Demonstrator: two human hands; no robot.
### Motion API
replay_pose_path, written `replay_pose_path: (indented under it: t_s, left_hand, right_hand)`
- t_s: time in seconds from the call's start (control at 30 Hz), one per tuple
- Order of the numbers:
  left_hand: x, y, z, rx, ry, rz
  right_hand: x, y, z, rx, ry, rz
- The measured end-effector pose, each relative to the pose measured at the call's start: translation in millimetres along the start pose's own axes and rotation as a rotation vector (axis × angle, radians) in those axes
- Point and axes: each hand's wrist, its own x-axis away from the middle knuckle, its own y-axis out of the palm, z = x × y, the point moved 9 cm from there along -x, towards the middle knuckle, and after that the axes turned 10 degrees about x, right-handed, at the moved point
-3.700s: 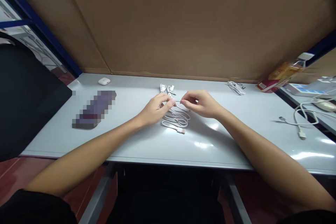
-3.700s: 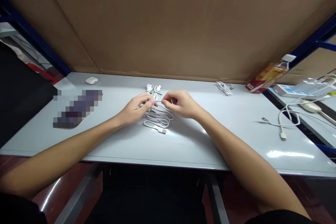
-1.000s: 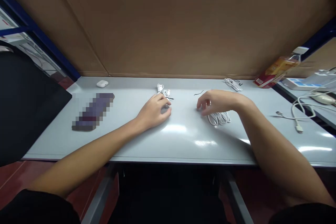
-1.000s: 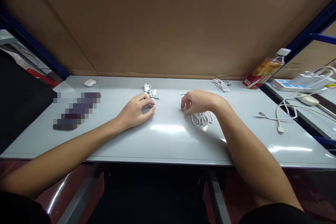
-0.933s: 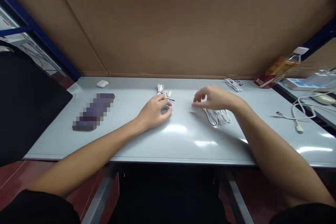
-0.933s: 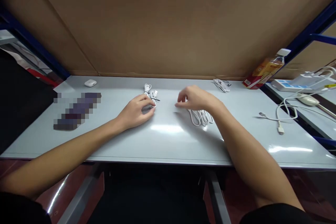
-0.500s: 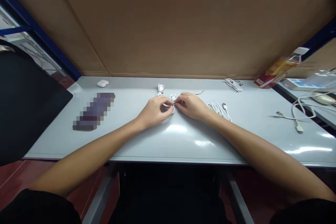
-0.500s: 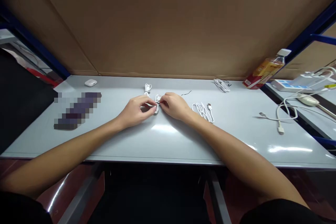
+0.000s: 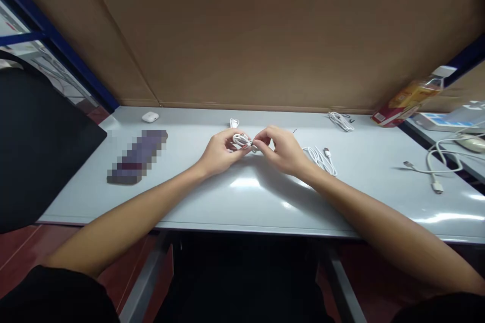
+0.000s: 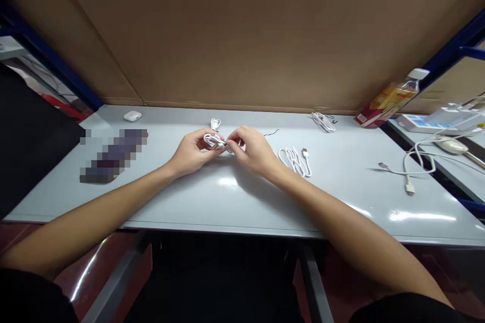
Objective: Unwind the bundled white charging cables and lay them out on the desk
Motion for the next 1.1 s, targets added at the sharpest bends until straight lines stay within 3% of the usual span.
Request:
replay_pose_path:
  t_s: [0.17, 0.33, 0.43, 0.57, 0.7, 0.8, 0.87, 0.97, 1.1]
  left_hand:
    - [7.8, 2.9, 35.0, -0.28, 0.338, -0.033]
    - [18.2, 7.4, 54.7, -0.349, 0.655, -0.11]
    - [18.9, 6.0, 57.4, -0.338, 0.701, -0.118]
    - [8.3, -3.2, 45.5, -0.243, 0.502, -0.042]
    - [1.1, -8.2, 24.5, -0.127, 0.243, 0.022]
    - [0.6, -4.9, 12.9, -0.054, 0.109, 0.001]
    - [0.9, -1.1, 8.7, -0.005, 0.06, -0.04]
    - [0.6, 2.5, 2.4, 0.1, -0.007, -0.091]
    - [-1.3, 0.7, 1.0, 0.16, -0.019, -0.086]
  right_hand:
    - [4.2, 6.7, 17.6, -0.324, 0.32, -0.19]
    - [18.8, 35.6, 22.4, -0.86, 0.642, -0.456]
    - [26.6, 49.3, 18.9, -1.076, 0.776, -0.55]
    - [17.8, 43.0, 15.9, -1.0, 0.58, -0.506]
    - [3.9, 5.7, 15.8, -0.433, 0.238, -0.202]
    - [1.6, -15.9, -0.2, -0.086, 0.009, -0.015]
    - [1.0, -15.8, -3.4, -0.049, -0.036, -0.024]
    - [-1.0, -7.3, 7.0, -0.129, 0.034, -0.139]
    - [-3.5, -5.0, 14.5, -0.167, 0.028, -0.228]
